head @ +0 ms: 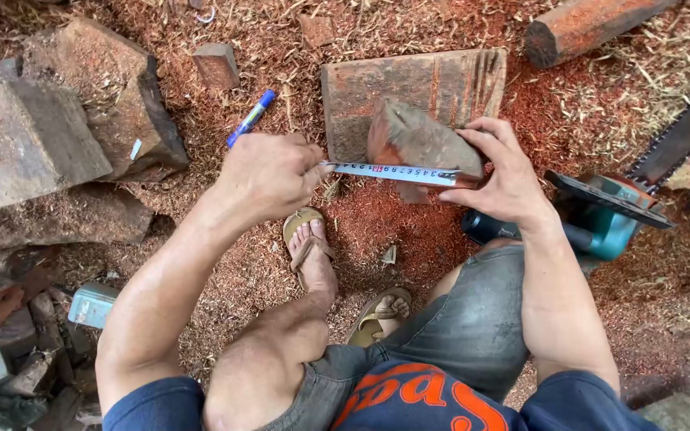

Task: Measuring and cutting pieces of wood using a tape measure, marker, and electric chainsaw in a workshop setting.

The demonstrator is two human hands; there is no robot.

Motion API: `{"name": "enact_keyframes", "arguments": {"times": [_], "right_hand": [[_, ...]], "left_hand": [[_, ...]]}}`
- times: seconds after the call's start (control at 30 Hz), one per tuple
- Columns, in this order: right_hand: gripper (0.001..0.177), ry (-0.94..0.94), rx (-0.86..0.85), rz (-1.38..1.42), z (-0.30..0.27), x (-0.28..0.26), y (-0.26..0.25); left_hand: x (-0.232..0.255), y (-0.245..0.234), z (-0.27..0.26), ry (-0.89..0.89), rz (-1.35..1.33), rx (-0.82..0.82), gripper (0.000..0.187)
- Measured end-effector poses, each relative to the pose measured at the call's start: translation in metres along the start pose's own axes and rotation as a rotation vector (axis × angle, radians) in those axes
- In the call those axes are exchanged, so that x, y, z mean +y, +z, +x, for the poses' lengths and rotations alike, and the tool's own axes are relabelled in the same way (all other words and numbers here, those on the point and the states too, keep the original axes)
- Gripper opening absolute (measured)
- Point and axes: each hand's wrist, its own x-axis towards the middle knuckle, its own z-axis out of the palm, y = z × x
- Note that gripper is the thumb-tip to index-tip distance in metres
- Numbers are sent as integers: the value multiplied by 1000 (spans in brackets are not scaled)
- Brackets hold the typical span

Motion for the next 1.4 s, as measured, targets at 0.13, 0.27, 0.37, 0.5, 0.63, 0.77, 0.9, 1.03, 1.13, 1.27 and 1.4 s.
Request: {"name": "enact_keyframes", "arguments": {"times": [0.13, 0.27, 0.37, 0.5, 0.63, 0.77, 0.9, 1.03, 1.13, 1.27, 1.4], "right_hand": [[92, 45, -25, 22, 4, -1, 1], [90, -2, 0, -37, 2, 0, 3], [90, -13, 7, -33, 1, 2, 3], [90, -1, 9, -30, 1, 1, 4], [90, 27, 5, -31, 2, -1, 4], [95, -37, 17, -70, 2, 0, 4], [110, -49, 17, -151, 4, -17, 7], [112, -11, 19, -325, 7, -30, 24], [99, 9, 41, -350, 2, -42, 35], [100, 241, -83, -61, -3, -43, 53], [104, 294, -207, 624, -13, -2, 96]], "left_hand": [[-5, 0, -1, 74, -21, 117, 35], [-3, -8, 10, 23, -30, -34, 43], [-2, -6, 16, 66, -50, 6, 45], [3, -13, 19, 41, 11, -84, 50], [1, -11, 18, 95, 10, 6, 47], [-8, -11, 12, 85, -75, -6, 40], [-39, -7, -9, -197, -369, 36, 49], [-93, 79, -19, -254, -699, 168, 80], [-112, 147, -20, -376, -918, 224, 89], [-129, 216, -10, -83, -1478, 377, 88], [-131, 221, -7, 89, -1802, 511, 86]]}}
